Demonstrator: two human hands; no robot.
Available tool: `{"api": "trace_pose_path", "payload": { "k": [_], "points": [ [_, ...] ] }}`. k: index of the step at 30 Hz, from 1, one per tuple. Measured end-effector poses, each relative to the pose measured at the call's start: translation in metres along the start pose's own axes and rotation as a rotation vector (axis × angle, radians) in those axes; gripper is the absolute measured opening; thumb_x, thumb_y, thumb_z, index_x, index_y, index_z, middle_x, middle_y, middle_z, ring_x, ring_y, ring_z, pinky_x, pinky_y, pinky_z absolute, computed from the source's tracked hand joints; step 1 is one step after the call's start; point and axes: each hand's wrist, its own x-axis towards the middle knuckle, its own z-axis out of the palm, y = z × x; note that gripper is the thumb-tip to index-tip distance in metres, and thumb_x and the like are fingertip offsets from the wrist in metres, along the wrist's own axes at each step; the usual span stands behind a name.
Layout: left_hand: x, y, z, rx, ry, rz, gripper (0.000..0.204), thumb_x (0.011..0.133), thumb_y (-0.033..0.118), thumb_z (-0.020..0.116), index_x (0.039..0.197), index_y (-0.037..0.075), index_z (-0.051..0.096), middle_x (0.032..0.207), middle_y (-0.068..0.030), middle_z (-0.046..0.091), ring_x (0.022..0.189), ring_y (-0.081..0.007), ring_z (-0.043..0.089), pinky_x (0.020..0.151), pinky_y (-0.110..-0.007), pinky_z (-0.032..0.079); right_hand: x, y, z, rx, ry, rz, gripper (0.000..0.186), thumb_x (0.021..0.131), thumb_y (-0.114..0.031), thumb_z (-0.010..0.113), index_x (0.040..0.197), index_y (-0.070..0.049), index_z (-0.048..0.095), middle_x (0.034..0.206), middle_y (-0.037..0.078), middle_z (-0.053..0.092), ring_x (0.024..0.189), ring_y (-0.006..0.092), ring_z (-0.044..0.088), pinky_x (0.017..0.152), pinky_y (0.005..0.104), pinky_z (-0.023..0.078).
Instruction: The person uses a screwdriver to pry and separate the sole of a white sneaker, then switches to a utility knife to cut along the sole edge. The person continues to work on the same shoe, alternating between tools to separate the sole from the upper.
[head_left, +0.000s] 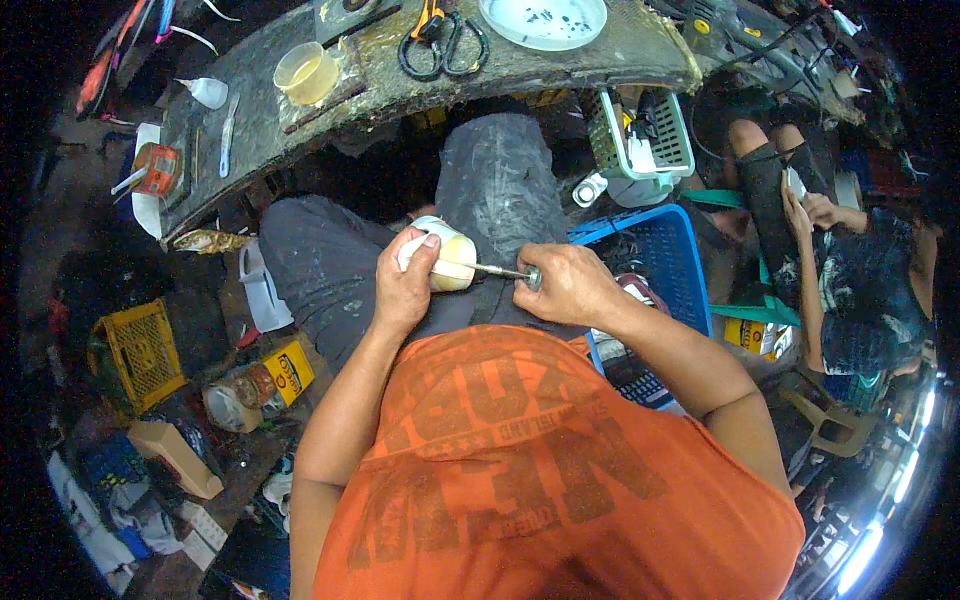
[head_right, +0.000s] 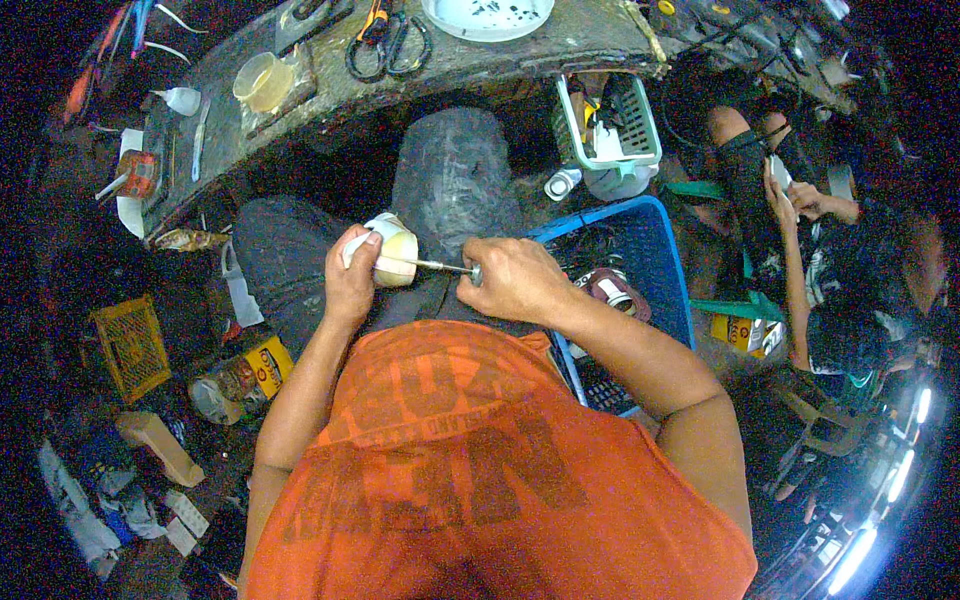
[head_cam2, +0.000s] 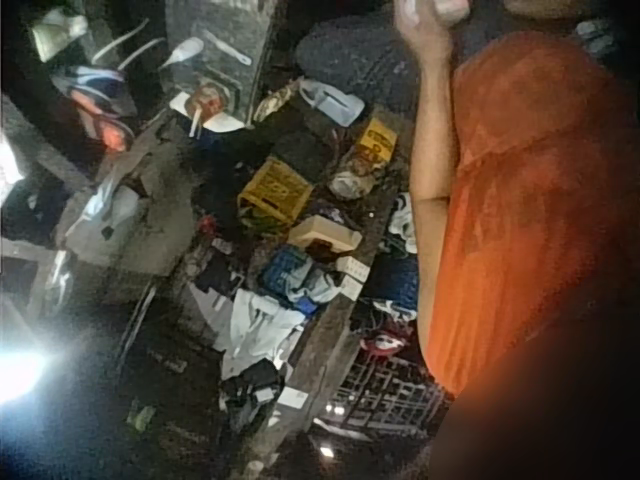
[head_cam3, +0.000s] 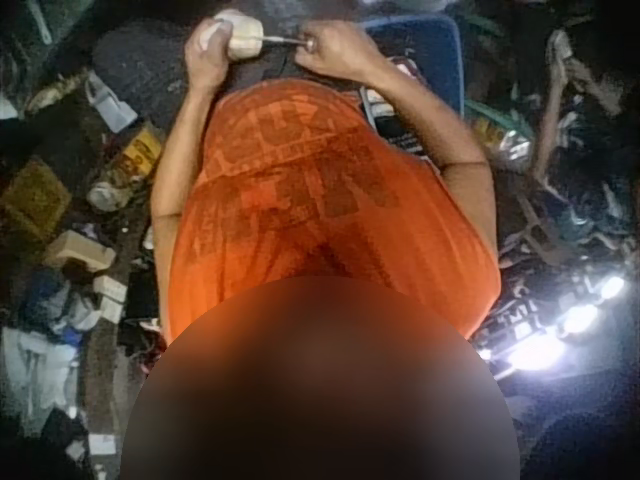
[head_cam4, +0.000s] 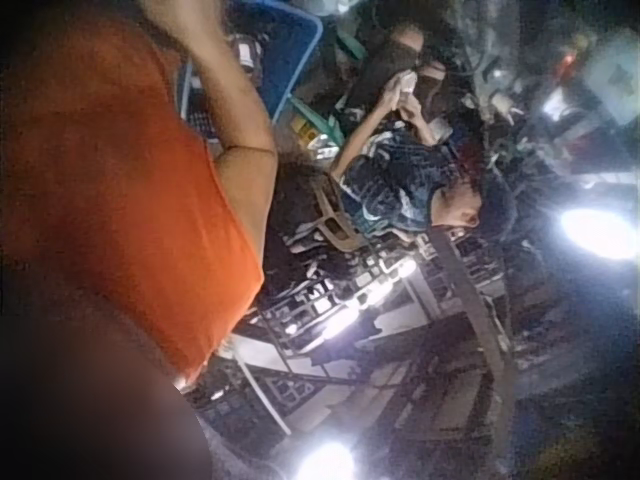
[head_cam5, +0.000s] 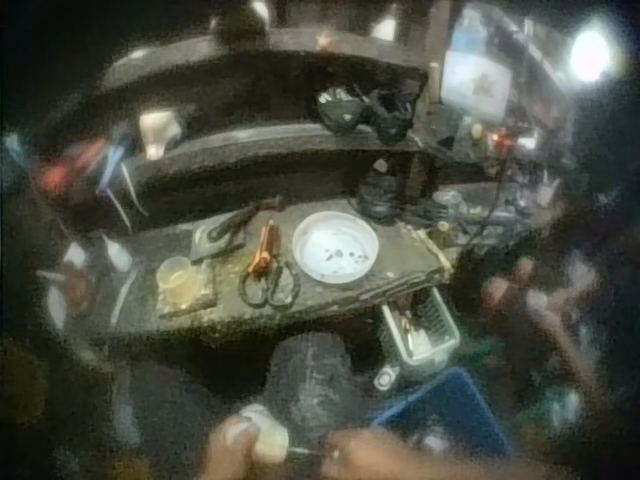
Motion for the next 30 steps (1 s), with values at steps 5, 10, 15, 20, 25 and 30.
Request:
{"api": "trace_pose_path", "payload": {
  "k": [5, 10, 15, 20, 25, 30],
  "points": [
    [0.0000, 0.0002, -0.0009, -0.017, -0.019, -0.007, 0.027, 0.104, 0.025, 0.064, 0.091, 0.002, 0.065, 0.082, 0.0010, 0.064, 0.076, -0.0059, 0.055, 0.069, -0.026, 0.046, 0.0005, -0.0006, 0.0002, 0.005, 0.022, 0.065, 0.030, 0.083, -0.030, 0.070, 0.094, -0.002, 0.072, 0.087, 0.027, 0.074, 0.083, 0.0459, 0.073, 0.078, 0.0553, 0.059],
    [-0.0002, 0.0001, 0.0015, -0.024, -0.012, -0.037, 0.028, 0.104, 0.026, 0.064, 0.091, 0.002, 0.064, 0.083, 0.0007, 0.065, 0.077, -0.0059, 0.056, 0.069, -0.026, 0.047, 0.0001, -0.0002, 0.0009, -0.001, 0.033, 0.032, 0.029, 0.082, -0.028, 0.071, 0.095, -0.002, 0.072, 0.086, 0.026, 0.073, 0.083, 0.0446, 0.073, 0.077, 0.0535, 0.059],
    [0.0010, 0.0000, 0.0021, -0.047, -0.017, -0.028, 0.027, 0.104, 0.026, 0.064, 0.091, 0.002, 0.064, 0.083, 0.0010, 0.064, 0.077, -0.0061, 0.055, 0.069, -0.026, 0.047, -0.0013, -0.0002, 0.0003, -0.012, 0.039, 0.000, 0.027, 0.082, -0.027, 0.071, 0.094, -0.002, 0.071, 0.086, 0.024, 0.073, 0.084, 0.0434, 0.073, 0.076, 0.0527, 0.058],
    [0.0017, 0.0004, 0.0012, 0.011, -0.014, -0.022, 0.026, 0.104, 0.025, 0.063, 0.090, 0.003, 0.063, 0.082, 0.0014, 0.063, 0.076, -0.0061, 0.055, 0.068, -0.026, 0.046, -0.0024, -0.0004, 0.0004, -0.016, 0.023, -0.014, 0.027, 0.084, -0.029, 0.069, 0.088, -0.003, 0.068, 0.089, 0.025, 0.074, 0.085, 0.0452, 0.073, 0.077, 0.0556, 0.059],
    [0.0002, 0.0006, 0.0001, 0.023, -0.013, -0.012, 0.026, 0.104, 0.025, 0.063, 0.089, 0.003, 0.063, 0.081, 0.0021, 0.063, 0.075, -0.0058, 0.054, 0.068, -0.026, 0.045, -0.0004, 0.0012, 0.0012, 0.004, 0.028, 0.028, 0.030, 0.084, -0.030, 0.069, 0.094, -0.002, 0.071, 0.087, 0.027, 0.074, 0.083, 0.0458, 0.073, 0.078, 0.0558, 0.059],
    [-0.0029, -0.0001, 0.0013, -0.046, -0.016, -0.019, 0.026, 0.104, 0.024, 0.064, 0.087, 0.004, 0.062, 0.080, 0.0021, 0.063, 0.073, -0.0056, 0.054, 0.067, -0.025, 0.045, 0.0028, 0.0026, 0.0024, -0.008, 0.029, 0.074, 0.030, 0.082, -0.028, 0.070, 0.094, -0.001, 0.072, 0.080, 0.027, 0.071, 0.081, 0.0454, 0.072, 0.077, 0.0537, 0.058]
  ]
}}
